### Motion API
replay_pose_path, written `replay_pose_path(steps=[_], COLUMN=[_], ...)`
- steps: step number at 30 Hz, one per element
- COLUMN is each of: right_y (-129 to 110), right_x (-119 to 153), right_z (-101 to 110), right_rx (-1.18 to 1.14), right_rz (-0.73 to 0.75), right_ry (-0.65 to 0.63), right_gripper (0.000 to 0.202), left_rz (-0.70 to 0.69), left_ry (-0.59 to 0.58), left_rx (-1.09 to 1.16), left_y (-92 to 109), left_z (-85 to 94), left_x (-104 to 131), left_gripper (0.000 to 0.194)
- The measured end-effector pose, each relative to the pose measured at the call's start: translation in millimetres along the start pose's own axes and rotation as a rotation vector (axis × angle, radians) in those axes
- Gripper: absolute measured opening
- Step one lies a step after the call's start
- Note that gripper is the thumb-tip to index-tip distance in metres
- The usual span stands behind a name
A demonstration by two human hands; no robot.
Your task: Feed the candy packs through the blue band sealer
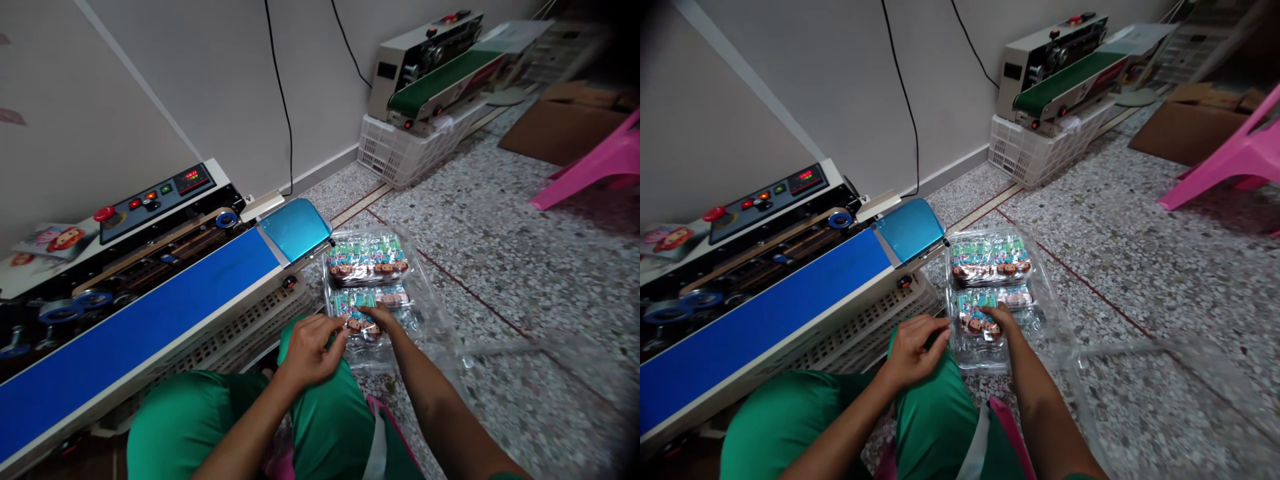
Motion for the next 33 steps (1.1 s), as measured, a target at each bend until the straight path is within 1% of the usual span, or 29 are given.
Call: replay_pose_path(steps=[4, 8, 12, 16, 22, 24, 29, 33], right_y=[-0.9, -3.8, -2.0, 2.1, -2.1, -4.2, 0.9, 11.4], right_x=[2.3, 2.7, 0.4, -1.4, 2.3, 1.2, -5.2, -3.6], right_z=[-10.0, -14.4, -16.8, -19.4, -33.9, -37.7, -36.4, -33.6], right_rx=[-0.049, -0.076, -0.081, -0.079, -0.094, -0.09, -0.074, -0.106], right_rz=[0.0, -0.006, -0.055, -0.099, -0.073, -0.062, -0.045, 0.024], right_ry=[-0.057, -0.088, -0.129, -0.149, -0.204, -0.196, -0.101, -0.148], right_gripper=[0.026, 0.028, 0.028, 0.032, 0.032, 0.031, 0.031, 0.036], left_rz=[0.006, 0.015, 0.009, 0.012, 0.01, 0.008, 0.01, 0.011], left_ry=[0.001, 0.003, 0.004, 0.006, 0.01, 0.01, 0.008, 0.02], left_rx=[-0.011, -0.009, 0.004, 0.01, 0.018, 0.024, 0.024, 0.013], left_y=[0.9, 0.9, 1.4, 1.7, 1.6, 1.6, 1.5, -0.1], left_z=[1.1, 1.5, 0.7, 0.6, 0.8, 0.5, 0.4, 2.0], left_x=[-0.1, -0.7, -1.7, -1.8, -3.0, -3.3, -1.9, 0.8], left_gripper=[0.018, 0.018, 0.018, 0.018, 0.018, 0.018, 0.017, 0.016])
Point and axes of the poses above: each hand's wrist, its own x-axis away from the middle knuckle, its own z-axis out of the back of the hand, y = z × x, the point moved 6 cm from there along -x, towards the middle knuckle, and after that the axes turned 8 degrees about -z, right-handed, at the moved point
